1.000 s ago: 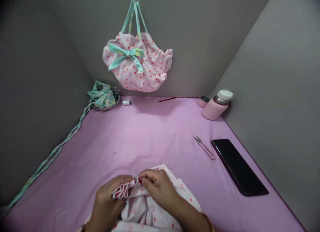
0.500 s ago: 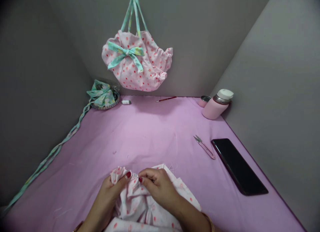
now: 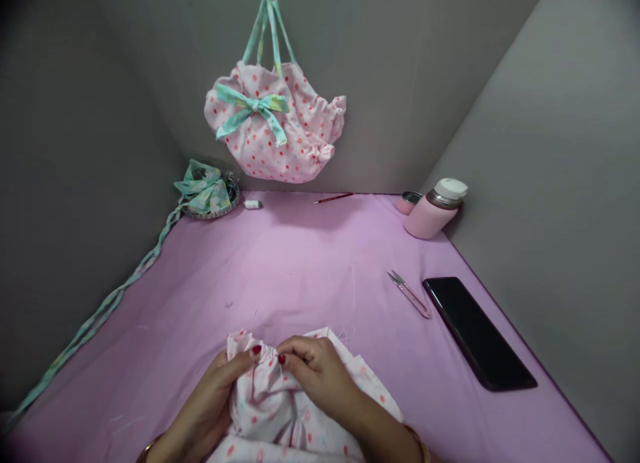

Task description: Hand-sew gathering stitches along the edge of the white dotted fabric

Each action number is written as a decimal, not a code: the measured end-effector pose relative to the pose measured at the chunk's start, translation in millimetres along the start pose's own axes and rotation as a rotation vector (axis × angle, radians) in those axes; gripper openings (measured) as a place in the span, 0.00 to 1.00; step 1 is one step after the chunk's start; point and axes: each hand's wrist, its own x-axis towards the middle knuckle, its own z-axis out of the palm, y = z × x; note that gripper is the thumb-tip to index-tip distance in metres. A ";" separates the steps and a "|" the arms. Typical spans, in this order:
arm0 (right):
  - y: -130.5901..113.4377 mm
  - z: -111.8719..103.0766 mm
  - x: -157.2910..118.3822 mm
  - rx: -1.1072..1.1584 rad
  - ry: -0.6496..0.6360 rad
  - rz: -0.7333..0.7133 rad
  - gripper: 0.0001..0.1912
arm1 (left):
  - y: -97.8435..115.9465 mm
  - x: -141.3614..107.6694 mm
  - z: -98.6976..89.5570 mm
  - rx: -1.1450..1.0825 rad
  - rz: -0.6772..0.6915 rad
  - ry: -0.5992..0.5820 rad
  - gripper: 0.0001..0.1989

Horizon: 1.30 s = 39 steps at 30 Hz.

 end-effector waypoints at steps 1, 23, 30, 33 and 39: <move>-0.2 -0.1 0.3 -0.003 0.000 -0.004 0.09 | 0.2 0.1 0.3 -0.012 -0.010 -0.004 0.07; 0.4 1.0 0.4 -0.009 0.010 0.016 0.09 | -5.5 0.7 2.9 -0.078 -0.011 0.042 0.11; 2.3 1.7 0.3 -0.013 0.003 0.028 0.09 | -5.1 -0.1 5.1 -0.053 0.010 0.067 0.12; 2.5 1.4 -0.2 -0.015 0.003 0.026 0.09 | -6.9 0.9 4.0 -0.040 0.024 0.067 0.13; 3.5 1.5 -0.3 -0.052 0.008 0.006 0.09 | -7.1 1.8 3.6 -0.016 0.012 0.052 0.12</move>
